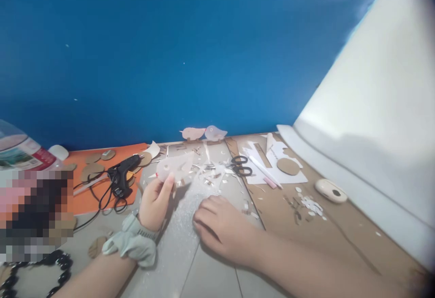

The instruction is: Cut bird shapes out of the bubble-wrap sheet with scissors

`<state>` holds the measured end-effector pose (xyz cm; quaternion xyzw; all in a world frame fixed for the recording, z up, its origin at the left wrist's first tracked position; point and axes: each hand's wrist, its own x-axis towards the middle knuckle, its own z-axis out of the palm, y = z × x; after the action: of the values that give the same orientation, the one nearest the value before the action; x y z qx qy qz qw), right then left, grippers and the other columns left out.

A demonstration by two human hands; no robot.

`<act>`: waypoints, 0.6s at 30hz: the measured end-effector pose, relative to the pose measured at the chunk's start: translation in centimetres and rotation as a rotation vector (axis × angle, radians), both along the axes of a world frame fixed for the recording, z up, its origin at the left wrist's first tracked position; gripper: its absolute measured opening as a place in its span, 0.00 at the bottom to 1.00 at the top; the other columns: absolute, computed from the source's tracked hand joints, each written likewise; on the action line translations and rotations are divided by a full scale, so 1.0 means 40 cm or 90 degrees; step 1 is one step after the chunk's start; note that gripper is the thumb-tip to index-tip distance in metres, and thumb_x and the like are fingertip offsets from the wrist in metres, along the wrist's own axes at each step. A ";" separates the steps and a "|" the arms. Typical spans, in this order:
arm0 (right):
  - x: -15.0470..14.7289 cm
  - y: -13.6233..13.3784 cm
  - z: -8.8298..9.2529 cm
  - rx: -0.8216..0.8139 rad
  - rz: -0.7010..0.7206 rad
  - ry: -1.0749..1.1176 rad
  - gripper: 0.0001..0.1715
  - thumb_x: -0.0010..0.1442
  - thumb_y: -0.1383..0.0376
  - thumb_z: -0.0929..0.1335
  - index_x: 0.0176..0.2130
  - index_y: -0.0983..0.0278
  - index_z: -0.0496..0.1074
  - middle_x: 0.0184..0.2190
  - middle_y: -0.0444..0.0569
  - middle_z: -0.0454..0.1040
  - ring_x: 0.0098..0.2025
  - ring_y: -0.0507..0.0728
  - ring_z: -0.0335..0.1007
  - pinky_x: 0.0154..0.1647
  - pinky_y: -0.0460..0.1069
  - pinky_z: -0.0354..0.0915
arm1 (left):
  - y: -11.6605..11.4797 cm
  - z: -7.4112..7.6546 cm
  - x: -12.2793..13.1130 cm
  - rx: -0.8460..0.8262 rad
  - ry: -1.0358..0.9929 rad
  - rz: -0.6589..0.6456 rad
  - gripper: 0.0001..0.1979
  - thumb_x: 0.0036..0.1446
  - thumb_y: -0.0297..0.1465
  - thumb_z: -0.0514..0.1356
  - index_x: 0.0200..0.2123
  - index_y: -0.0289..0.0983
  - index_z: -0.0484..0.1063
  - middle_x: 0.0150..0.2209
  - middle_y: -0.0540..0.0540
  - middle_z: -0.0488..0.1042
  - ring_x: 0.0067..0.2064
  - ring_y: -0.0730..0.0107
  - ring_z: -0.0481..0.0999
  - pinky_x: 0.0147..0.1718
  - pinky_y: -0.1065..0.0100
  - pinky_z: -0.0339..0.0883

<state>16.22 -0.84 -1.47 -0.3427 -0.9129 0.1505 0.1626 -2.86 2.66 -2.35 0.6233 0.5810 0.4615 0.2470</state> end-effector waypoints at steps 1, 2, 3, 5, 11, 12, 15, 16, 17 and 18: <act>-0.001 -0.002 -0.004 0.027 0.014 -0.007 0.10 0.61 0.66 0.57 0.33 0.65 0.65 0.31 0.47 0.67 0.35 0.53 0.58 0.37 0.50 0.55 | 0.005 -0.002 -0.003 0.017 0.010 0.011 0.17 0.58 0.36 0.50 0.18 0.36 0.61 0.17 0.52 0.63 0.23 0.74 0.63 0.26 0.72 0.57; -0.002 -0.005 -0.008 0.054 0.027 -0.011 0.10 0.61 0.66 0.58 0.32 0.65 0.65 0.31 0.47 0.67 0.34 0.53 0.58 0.36 0.50 0.55 | 0.009 -0.003 -0.006 0.030 0.015 0.019 0.17 0.57 0.36 0.51 0.17 0.36 0.62 0.17 0.52 0.63 0.23 0.74 0.63 0.26 0.72 0.57; -0.004 -0.009 -0.010 0.077 0.037 -0.012 0.10 0.60 0.65 0.58 0.32 0.65 0.65 0.30 0.48 0.67 0.34 0.54 0.58 0.35 0.50 0.55 | 0.013 -0.004 -0.008 0.042 0.017 0.030 0.17 0.56 0.36 0.51 0.17 0.36 0.62 0.17 0.52 0.63 0.23 0.73 0.63 0.26 0.72 0.57; -0.006 -0.020 -0.007 0.090 0.047 0.006 0.09 0.60 0.65 0.59 0.31 0.65 0.65 0.30 0.48 0.68 0.34 0.54 0.59 0.35 0.51 0.55 | 0.016 -0.003 -0.012 0.061 0.012 0.056 0.16 0.55 0.35 0.52 0.17 0.37 0.62 0.17 0.52 0.63 0.23 0.73 0.63 0.26 0.71 0.57; 0.014 -0.046 0.114 -0.443 0.002 0.342 0.19 0.65 0.59 0.52 0.32 0.63 0.63 0.20 0.41 0.63 0.24 0.49 0.62 0.28 0.47 0.60 | -0.001 0.035 -0.019 0.087 -0.048 0.110 0.15 0.54 0.36 0.50 0.18 0.37 0.60 0.19 0.50 0.63 0.25 0.72 0.63 0.29 0.70 0.61; 0.028 -0.044 0.149 -0.522 0.002 0.405 0.15 0.64 0.58 0.55 0.34 0.62 0.63 0.21 0.39 0.64 0.22 0.48 0.61 0.27 0.46 0.61 | -0.009 0.048 -0.019 0.085 -0.058 0.113 0.15 0.54 0.37 0.50 0.18 0.38 0.59 0.19 0.50 0.63 0.25 0.72 0.63 0.29 0.70 0.61; 0.087 -0.034 0.254 -0.507 -0.098 0.481 0.13 0.60 0.54 0.62 0.32 0.60 0.62 0.19 0.36 0.61 0.19 0.46 0.59 0.26 0.46 0.61 | -0.041 0.095 -0.016 0.047 -0.084 0.098 0.14 0.53 0.38 0.50 0.19 0.38 0.58 0.21 0.49 0.64 0.26 0.70 0.64 0.28 0.70 0.63; 0.111 -0.030 0.286 -0.457 -0.140 0.486 0.16 0.60 0.52 0.60 0.29 0.61 0.61 0.17 0.36 0.58 0.18 0.46 0.58 0.26 0.46 0.60 | -0.055 0.112 -0.014 -0.007 -0.110 0.074 0.14 0.51 0.39 0.52 0.19 0.38 0.59 0.21 0.49 0.64 0.27 0.70 0.64 0.28 0.70 0.63; 0.136 -0.027 0.313 -0.390 -0.190 0.484 0.19 0.61 0.51 0.58 0.27 0.61 0.60 0.18 0.37 0.60 0.20 0.46 0.60 0.26 0.46 0.59 | -0.070 0.127 -0.012 -0.067 -0.135 0.040 0.14 0.50 0.39 0.52 0.19 0.38 0.59 0.21 0.49 0.64 0.27 0.70 0.64 0.28 0.70 0.63; 0.161 -0.023 0.337 -0.310 -0.234 0.488 0.20 0.62 0.51 0.57 0.27 0.61 0.61 0.21 0.39 0.64 0.21 0.47 0.60 0.26 0.45 0.58 | -0.085 0.138 -0.011 -0.085 -0.141 0.030 0.14 0.50 0.40 0.51 0.19 0.38 0.60 0.21 0.49 0.63 0.27 0.70 0.63 0.28 0.70 0.63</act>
<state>22.64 -1.77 12.00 -0.4464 -0.6497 0.4439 0.4261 -3.30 -0.76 3.19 0.5366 0.5941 0.4936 0.3398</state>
